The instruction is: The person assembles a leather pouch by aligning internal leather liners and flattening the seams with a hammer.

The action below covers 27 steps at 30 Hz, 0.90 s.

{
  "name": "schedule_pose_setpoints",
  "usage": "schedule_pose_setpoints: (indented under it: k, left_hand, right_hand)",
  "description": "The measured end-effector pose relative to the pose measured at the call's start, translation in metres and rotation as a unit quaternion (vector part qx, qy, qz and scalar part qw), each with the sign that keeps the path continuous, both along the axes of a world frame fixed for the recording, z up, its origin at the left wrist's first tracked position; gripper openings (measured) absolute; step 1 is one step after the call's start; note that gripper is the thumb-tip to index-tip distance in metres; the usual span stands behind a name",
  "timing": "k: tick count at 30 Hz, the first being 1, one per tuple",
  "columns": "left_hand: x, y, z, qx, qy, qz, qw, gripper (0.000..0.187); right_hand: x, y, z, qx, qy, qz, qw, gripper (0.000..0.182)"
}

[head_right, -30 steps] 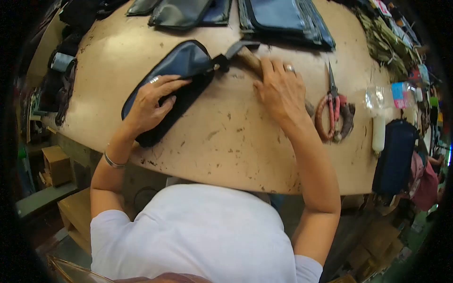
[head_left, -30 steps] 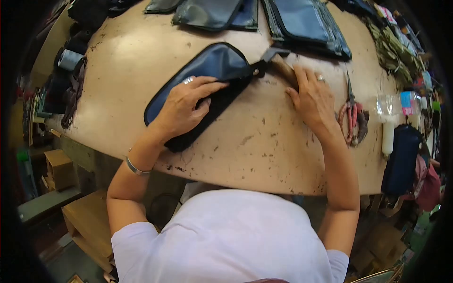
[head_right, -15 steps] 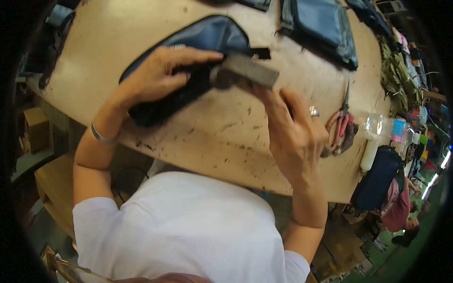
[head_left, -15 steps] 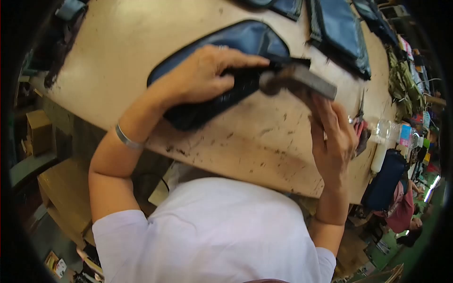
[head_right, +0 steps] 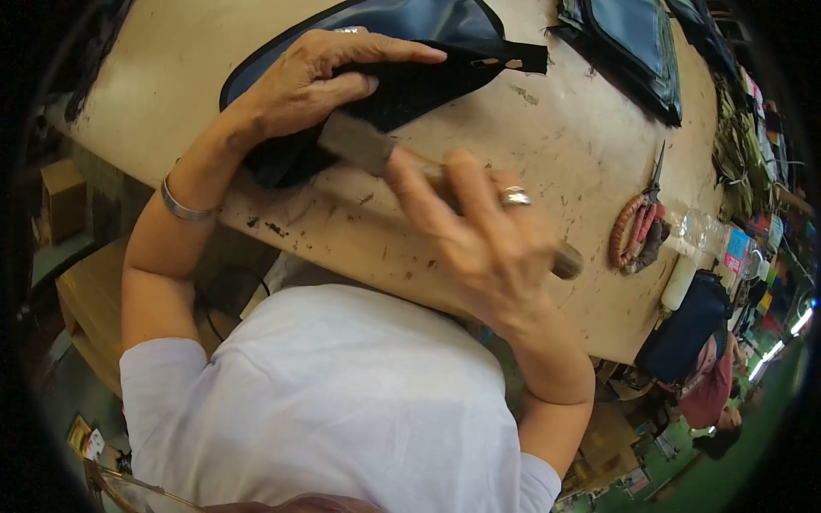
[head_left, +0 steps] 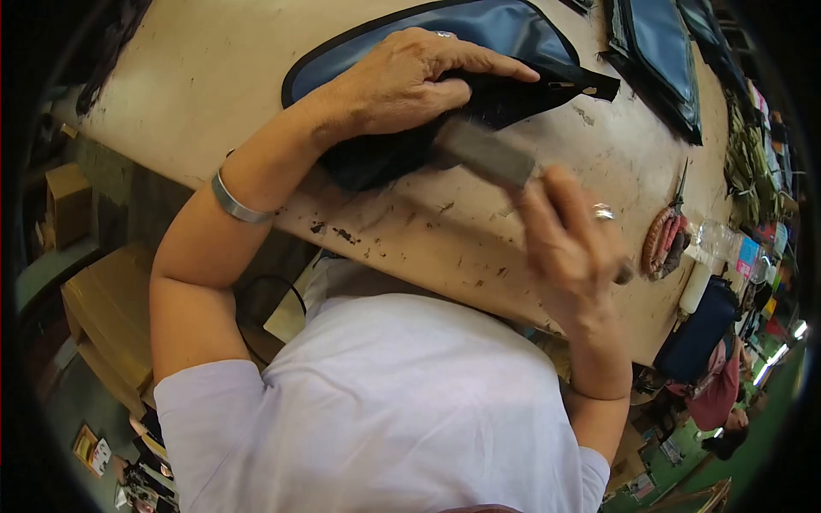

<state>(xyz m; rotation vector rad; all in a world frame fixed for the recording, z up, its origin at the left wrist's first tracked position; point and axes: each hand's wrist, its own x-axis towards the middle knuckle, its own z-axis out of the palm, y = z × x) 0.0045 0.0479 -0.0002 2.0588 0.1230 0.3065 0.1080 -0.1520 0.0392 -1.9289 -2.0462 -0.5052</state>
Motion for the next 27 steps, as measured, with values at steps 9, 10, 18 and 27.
schedule_pose_setpoints:
  k: [9,10,18,27]
  left_hand:
    - [0.002,-0.003,0.006,0.048,0.025,0.012,0.998,0.051]
    - [0.003,-0.003,0.008,0.058,0.032,0.009,0.998,0.051]
    - [0.005,-0.003,0.005,0.103,-0.005,0.027,0.994,0.054]
    - [0.004,-0.002,0.004,0.092,0.002,0.025,0.995,0.054]
  right_hand:
    - [-0.023,0.002,-0.006,0.007,0.014,0.018,1.0,0.047]
    - [-0.022,0.002,-0.006,0.007,0.014,0.007,1.0,0.047]
    - [0.03,-0.007,0.007,-0.007,-0.027,-0.144,0.989,0.034]
    - [0.036,-0.009,0.0,0.005,0.0,-0.155,0.988,0.041]
